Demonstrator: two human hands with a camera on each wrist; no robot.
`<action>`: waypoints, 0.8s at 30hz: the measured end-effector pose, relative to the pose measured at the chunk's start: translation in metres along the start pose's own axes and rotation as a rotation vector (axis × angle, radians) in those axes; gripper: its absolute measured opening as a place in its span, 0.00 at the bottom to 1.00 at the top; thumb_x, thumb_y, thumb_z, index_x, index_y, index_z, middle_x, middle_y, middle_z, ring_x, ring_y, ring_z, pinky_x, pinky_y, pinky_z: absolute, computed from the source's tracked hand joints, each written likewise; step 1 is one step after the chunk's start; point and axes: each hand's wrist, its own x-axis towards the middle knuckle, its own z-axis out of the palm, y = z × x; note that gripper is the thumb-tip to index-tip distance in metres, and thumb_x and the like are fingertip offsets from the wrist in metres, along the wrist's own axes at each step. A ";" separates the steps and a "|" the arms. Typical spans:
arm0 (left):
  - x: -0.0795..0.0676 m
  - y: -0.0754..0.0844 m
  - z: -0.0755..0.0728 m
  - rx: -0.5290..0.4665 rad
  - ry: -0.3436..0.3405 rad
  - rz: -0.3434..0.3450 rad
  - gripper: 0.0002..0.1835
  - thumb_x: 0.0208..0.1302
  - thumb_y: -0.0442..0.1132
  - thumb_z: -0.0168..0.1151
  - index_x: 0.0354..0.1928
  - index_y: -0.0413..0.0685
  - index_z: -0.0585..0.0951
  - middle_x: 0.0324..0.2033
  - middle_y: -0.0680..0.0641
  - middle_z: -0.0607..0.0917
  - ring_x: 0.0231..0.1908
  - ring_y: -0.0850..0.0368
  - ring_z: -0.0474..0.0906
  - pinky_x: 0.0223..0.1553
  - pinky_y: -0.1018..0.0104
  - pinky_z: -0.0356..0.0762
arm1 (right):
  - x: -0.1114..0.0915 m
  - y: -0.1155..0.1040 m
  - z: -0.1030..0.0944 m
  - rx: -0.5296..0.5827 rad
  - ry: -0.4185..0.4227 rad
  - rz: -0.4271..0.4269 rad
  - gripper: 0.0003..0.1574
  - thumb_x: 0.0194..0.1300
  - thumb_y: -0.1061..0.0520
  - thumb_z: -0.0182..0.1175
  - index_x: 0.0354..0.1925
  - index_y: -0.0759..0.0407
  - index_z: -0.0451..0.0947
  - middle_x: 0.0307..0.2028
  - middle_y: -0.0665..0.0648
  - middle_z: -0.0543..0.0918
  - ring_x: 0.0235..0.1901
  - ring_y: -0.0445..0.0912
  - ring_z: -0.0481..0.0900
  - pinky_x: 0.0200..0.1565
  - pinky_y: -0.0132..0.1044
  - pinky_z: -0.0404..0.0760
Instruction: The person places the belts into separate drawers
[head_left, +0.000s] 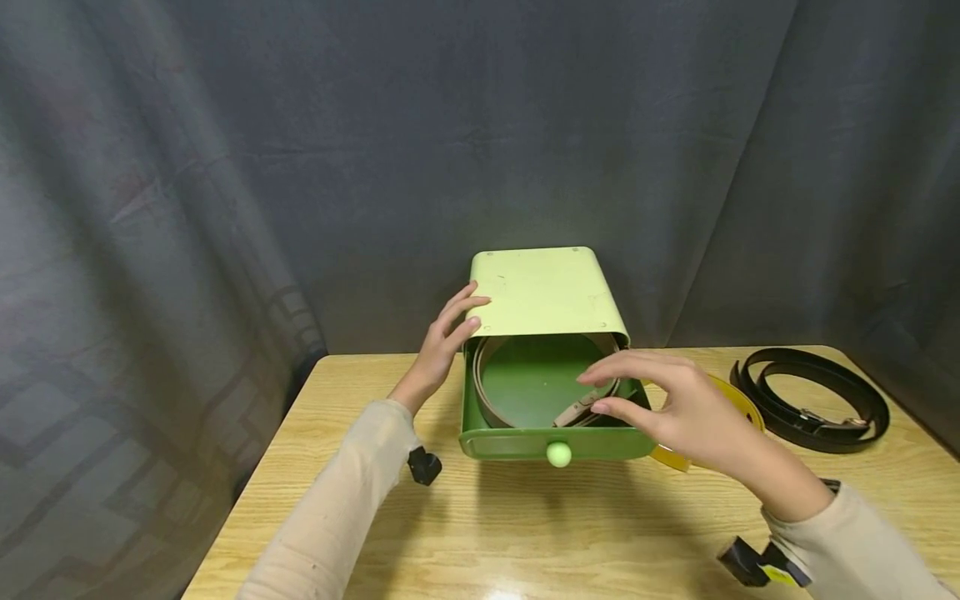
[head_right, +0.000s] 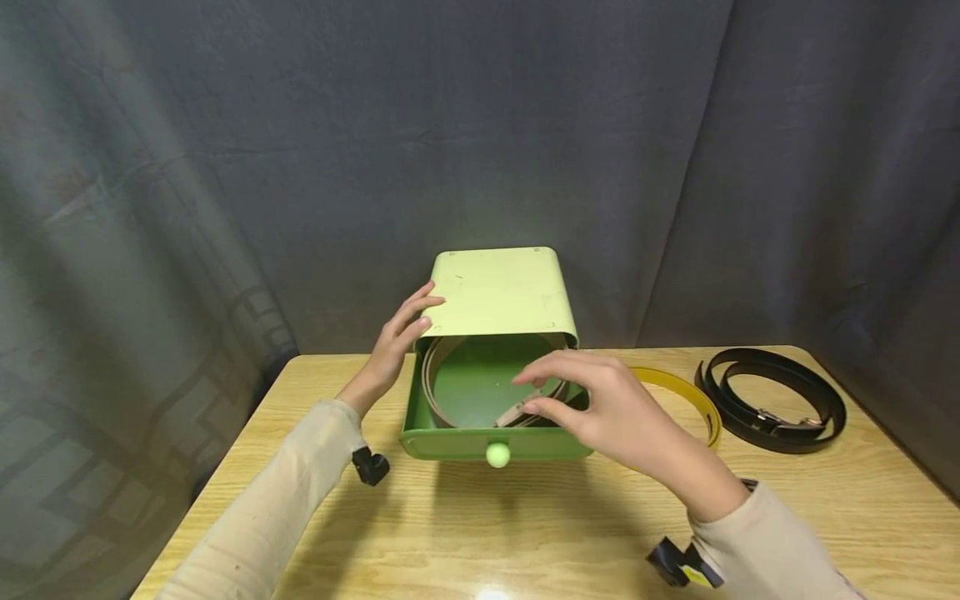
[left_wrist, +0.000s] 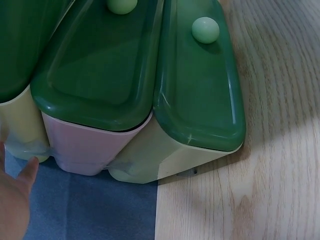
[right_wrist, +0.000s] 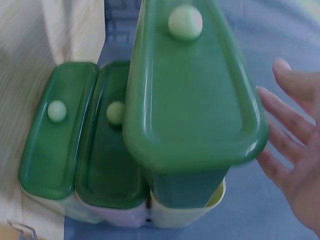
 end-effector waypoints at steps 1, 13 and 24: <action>0.000 0.000 0.000 0.002 0.001 0.000 0.22 0.74 0.42 0.49 0.65 0.42 0.74 0.75 0.53 0.57 0.74 0.57 0.48 0.70 0.42 0.51 | -0.002 -0.003 0.001 -0.011 0.033 -0.012 0.27 0.50 0.68 0.74 0.48 0.49 0.85 0.44 0.44 0.86 0.45 0.39 0.82 0.52 0.23 0.74; 0.001 0.002 -0.001 -0.014 -0.005 -0.017 0.22 0.75 0.37 0.47 0.67 0.37 0.71 0.76 0.48 0.54 0.75 0.52 0.44 0.71 0.41 0.49 | -0.020 -0.031 0.023 0.073 0.376 -0.098 0.19 0.65 0.45 0.65 0.41 0.60 0.86 0.35 0.52 0.88 0.36 0.37 0.83 0.43 0.24 0.77; 0.000 0.007 0.001 -0.033 -0.002 -0.023 0.22 0.74 0.37 0.48 0.66 0.36 0.71 0.76 0.48 0.54 0.75 0.53 0.45 0.70 0.41 0.49 | -0.038 -0.041 0.042 0.117 0.404 -0.013 0.17 0.64 0.48 0.67 0.42 0.60 0.85 0.35 0.52 0.87 0.33 0.37 0.81 0.40 0.23 0.78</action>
